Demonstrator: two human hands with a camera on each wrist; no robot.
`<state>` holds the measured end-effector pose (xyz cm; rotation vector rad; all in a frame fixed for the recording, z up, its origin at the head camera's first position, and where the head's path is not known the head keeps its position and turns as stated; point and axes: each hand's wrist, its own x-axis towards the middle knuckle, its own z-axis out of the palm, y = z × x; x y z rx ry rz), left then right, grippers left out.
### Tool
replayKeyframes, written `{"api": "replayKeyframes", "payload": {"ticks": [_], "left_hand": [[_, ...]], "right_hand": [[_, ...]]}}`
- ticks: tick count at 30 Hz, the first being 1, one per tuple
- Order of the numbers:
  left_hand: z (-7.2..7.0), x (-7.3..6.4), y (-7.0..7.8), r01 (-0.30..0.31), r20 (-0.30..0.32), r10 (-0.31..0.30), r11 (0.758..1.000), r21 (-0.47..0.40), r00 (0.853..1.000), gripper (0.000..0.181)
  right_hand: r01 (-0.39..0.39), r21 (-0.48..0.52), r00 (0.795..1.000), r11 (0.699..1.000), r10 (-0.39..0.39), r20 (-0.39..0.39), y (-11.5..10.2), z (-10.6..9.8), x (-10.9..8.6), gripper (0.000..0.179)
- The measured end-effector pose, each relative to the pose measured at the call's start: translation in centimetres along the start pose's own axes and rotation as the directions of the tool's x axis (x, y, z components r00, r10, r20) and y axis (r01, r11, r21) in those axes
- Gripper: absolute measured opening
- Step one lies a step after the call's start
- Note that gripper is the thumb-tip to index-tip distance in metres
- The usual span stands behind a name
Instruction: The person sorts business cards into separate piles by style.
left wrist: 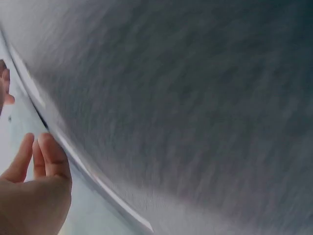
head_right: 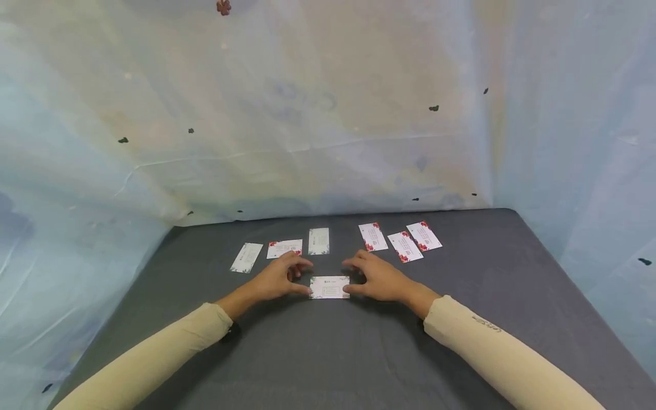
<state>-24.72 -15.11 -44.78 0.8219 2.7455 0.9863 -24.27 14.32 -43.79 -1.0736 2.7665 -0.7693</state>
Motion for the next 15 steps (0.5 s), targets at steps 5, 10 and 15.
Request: {"api": "replayKeyframes", "payload": {"ticks": [5, 10, 15], "left_hand": [[-2.0, 1.3, -0.9, 0.039, -0.093, -0.036, 0.999, 0.028, 0.995, 0.052], [-2.9, 3.7, -2.0, 0.108, -0.145, -0.098, 0.992, 0.06, 0.984, 0.047], [-3.1, 5.5, -2.7, 0.158, -0.15, -0.148, 0.986, 0.055, 0.978, 0.047]], "right_hand": [[-0.022, -0.015, 0.999, 1.0, 0.021, -0.036, -0.8, -0.9, 1.6, 0.056], [-0.061, -0.038, 0.998, 0.997, 0.061, -0.006, -1.4, -0.4, 3.6, 0.054], [-0.108, -0.067, 0.994, 0.992, 0.109, 0.02, -1.3, -0.1, 5.1, 0.052]]}}
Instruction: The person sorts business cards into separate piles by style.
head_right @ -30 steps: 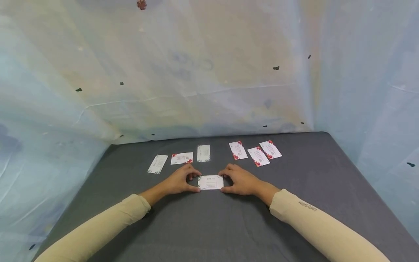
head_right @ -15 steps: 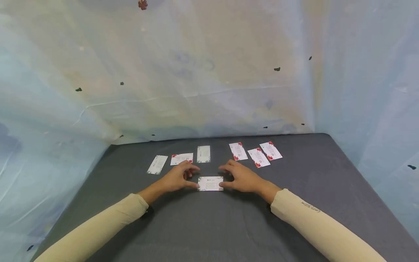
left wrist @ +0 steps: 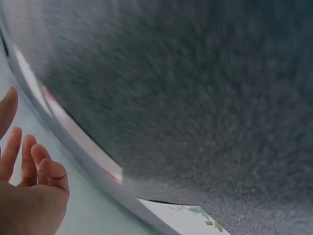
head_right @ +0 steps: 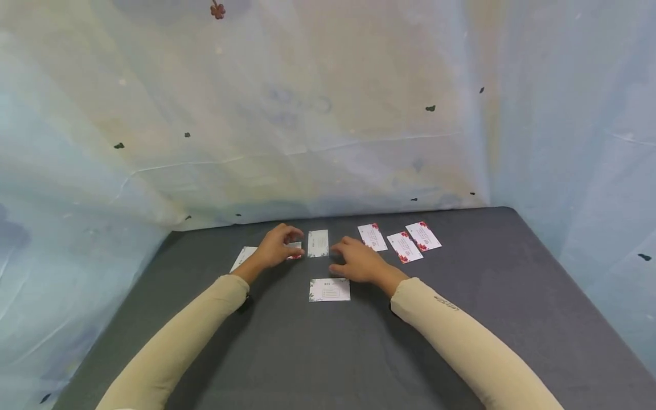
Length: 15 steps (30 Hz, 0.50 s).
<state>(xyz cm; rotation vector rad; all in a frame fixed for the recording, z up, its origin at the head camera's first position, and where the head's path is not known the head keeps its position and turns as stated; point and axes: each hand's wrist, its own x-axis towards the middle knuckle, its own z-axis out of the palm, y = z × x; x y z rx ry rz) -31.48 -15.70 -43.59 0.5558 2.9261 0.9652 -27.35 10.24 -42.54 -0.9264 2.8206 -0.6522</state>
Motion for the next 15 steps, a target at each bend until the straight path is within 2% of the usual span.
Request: {"api": "replayKeyframes", "payload": {"ticks": [4, 8, 11, 15], "left_hand": [[0.2, 1.0, -0.4, 0.0, 0.047, -0.002, 0.999, 0.04, 0.999, 0.05], [0.4, 1.7, -0.6, -0.036, 0.095, 0.029, 0.997, 0.075, 0.995, 0.056], [0.7, 2.0, -0.4, -0.066, 0.128, 0.054, 0.993, 0.097, 0.99, 0.059], [1.6, 2.3, 0.2, -0.084, 0.137, 0.07, 0.991, 0.104, 0.988, 0.061]], "right_hand": [[-0.035, -0.007, 0.999, 0.999, 0.036, 0.029, 0.2, -0.3, 0.7, 0.054], [-0.088, -0.03, 0.994, 0.996, 0.09, 0.066, 0.7, -0.5, 1.2, 0.055], [-0.106, -0.054, 0.991, 0.993, 0.11, 0.081, 1.3, -0.2, 1.4, 0.055], [-0.109, -0.051, 0.991, 0.993, 0.113, 0.078, 1.9, 0.3, 1.7, 0.055]]}}
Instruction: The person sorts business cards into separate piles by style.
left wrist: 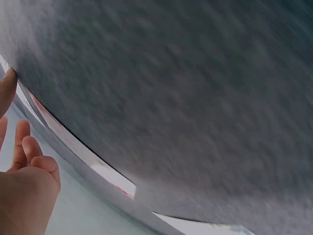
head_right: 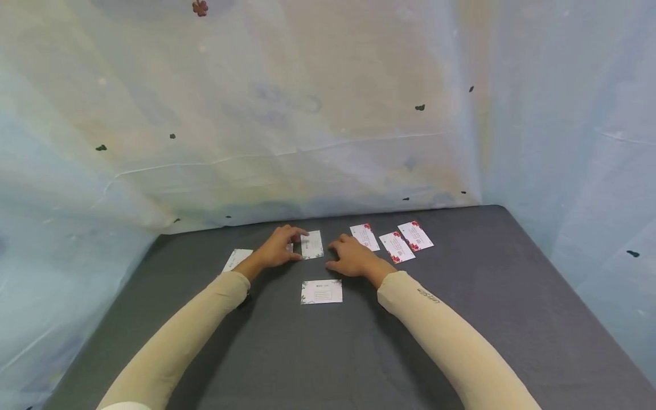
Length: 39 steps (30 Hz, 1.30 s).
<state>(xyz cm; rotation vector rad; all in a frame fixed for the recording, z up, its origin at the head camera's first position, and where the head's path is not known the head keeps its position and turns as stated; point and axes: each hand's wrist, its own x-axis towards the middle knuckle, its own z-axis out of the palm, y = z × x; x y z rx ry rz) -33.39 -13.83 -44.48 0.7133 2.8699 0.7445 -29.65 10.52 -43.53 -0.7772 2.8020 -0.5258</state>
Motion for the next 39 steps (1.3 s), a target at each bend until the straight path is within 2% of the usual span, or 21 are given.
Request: {"api": "replayKeyframes", "payload": {"ticks": [4, 8, 16, 20, 23, 26, 31, 39], "left_hand": [[0.7, 0.1, 0.7, -0.004, -0.007, 0.004, 1.0, -0.003, 1.0, 0.061], [0.9, 0.5, 0.7, 0.009, -0.005, -0.009, 1.0, -0.004, 1.0, 0.064], [-0.5, 1.7, -0.4, 0.08, 0.0, -0.08, 0.995, 0.063, 0.997, 0.064], [-1.0, 2.3, -0.2, 0.094, 0.033, -0.097, 0.992, 0.079, 0.995, 0.064], [-0.9, 2.5, 0.0, 0.121, 0.051, -0.125, 0.99, 0.079, 0.991, 0.064], [-0.9, 2.6, 0.3, 0.119, 0.058, -0.123, 0.99, 0.078, 0.991, 0.068], [-0.8, 2.8, 0.6, 0.089, 0.078, -0.096, 0.992, 0.088, 0.992, 0.075], [-0.4, 3.0, 0.4, 0.103, 0.054, -0.109, 0.99, 0.098, 0.993, 0.064]], "right_hand": [[-0.019, 0.0, 1.0, 1.0, 0.019, 0.004, -0.1, 0.4, 0.3, 0.056], [-0.047, -0.001, 0.999, 0.999, 0.047, -0.004, -0.3, 0.7, 0.5, 0.056], [-0.071, 0.028, 0.997, 0.997, 0.071, 0.008, -0.8, 0.9, 1.2, 0.059], [-0.065, 0.104, 0.998, 0.992, 0.064, 0.018, -0.8, 0.6, 1.6, 0.06], [-0.079, 0.204, 0.997, 0.976, 0.072, 0.04, -0.7, 0.0, 1.8, 0.06], [-0.119, 0.285, 0.993, 0.951, 0.107, 0.057, -0.6, -0.3, 1.8, 0.061], [-0.122, 0.356, 0.992, 0.927, 0.11, 0.055, -0.6, -0.3, 1.7, 0.067], [-0.137, 0.457, 0.99, 0.879, 0.127, 0.052, -0.6, 0.1, 1.6, 0.068]]}}
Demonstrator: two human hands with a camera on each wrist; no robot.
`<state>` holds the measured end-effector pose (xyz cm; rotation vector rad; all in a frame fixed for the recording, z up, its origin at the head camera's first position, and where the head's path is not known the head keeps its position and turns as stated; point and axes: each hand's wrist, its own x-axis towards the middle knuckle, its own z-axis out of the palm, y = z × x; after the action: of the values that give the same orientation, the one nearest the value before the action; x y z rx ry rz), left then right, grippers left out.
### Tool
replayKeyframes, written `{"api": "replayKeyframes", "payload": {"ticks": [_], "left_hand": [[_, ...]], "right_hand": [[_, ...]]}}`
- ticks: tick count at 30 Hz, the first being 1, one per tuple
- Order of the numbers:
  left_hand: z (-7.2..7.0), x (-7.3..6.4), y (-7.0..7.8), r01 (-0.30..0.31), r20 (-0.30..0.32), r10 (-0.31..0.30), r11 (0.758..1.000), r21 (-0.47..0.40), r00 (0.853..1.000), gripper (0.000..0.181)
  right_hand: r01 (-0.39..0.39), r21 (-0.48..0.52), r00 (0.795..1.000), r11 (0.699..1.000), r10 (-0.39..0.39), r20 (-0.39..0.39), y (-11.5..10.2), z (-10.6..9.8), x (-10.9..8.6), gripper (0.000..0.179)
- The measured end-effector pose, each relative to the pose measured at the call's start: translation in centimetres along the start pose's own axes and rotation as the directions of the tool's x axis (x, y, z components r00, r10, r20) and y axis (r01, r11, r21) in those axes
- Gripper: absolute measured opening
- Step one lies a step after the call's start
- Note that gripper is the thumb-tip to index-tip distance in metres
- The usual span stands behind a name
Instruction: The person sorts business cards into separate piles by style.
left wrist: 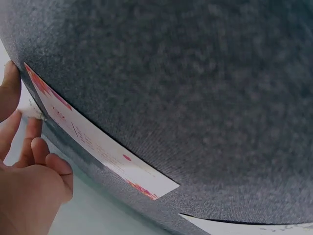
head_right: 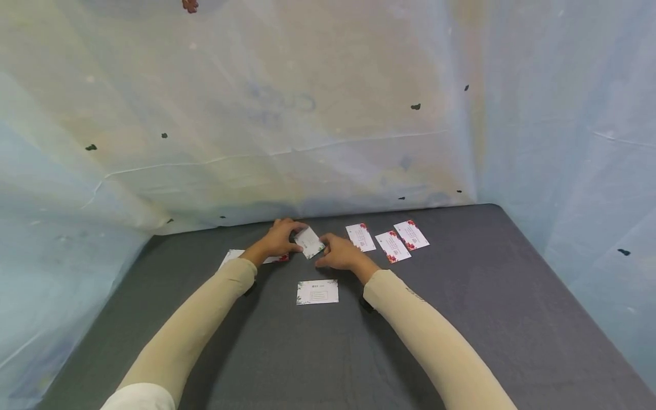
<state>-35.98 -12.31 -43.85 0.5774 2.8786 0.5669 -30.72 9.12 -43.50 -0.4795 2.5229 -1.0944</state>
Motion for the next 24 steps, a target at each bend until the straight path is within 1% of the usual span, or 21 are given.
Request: {"api": "replayKeyframes", "payload": {"ticks": [3, 9, 14, 18, 24], "left_hand": [[0.12, 0.13, -0.08, -0.014, -0.02, 0.014, 1.0, 0.006, 1.0, 0.065], [0.05, 0.1, -0.23, -0.046, -0.04, 0.045, 0.999, -0.021, 0.998, 0.069], [-0.09, -0.06, -0.48, -0.074, -0.052, 0.072, 0.996, -0.046, 0.996, 0.074], [-0.12, -0.1, -0.57, -0.074, -0.051, 0.071, 0.995, -0.067, 0.996, 0.077], [-0.21, -0.37, -0.45, -0.065, -0.043, 0.062, 0.995, -0.076, 0.997, 0.081]], "right_hand": [[-0.004, 0.01, 1.0, 1.0, 0.004, -0.018, 0.03, 0.14, 0.0, 0.068], [0.01, 0.022, 0.998, 1.0, -0.008, -0.057, 0.11, 0.28, 0.06, 0.07], [0.018, 0.008, 0.994, 1.0, -0.017, -0.107, 0.06, 0.24, 0.07, 0.072], [0.019, 0.014, 0.989, 1.0, -0.017, -0.147, 0.06, 0.21, 0.22, 0.073], [0.053, -0.016, 0.982, 0.998, -0.055, -0.182, -0.02, 0.5, 0.26, 0.074]]}}
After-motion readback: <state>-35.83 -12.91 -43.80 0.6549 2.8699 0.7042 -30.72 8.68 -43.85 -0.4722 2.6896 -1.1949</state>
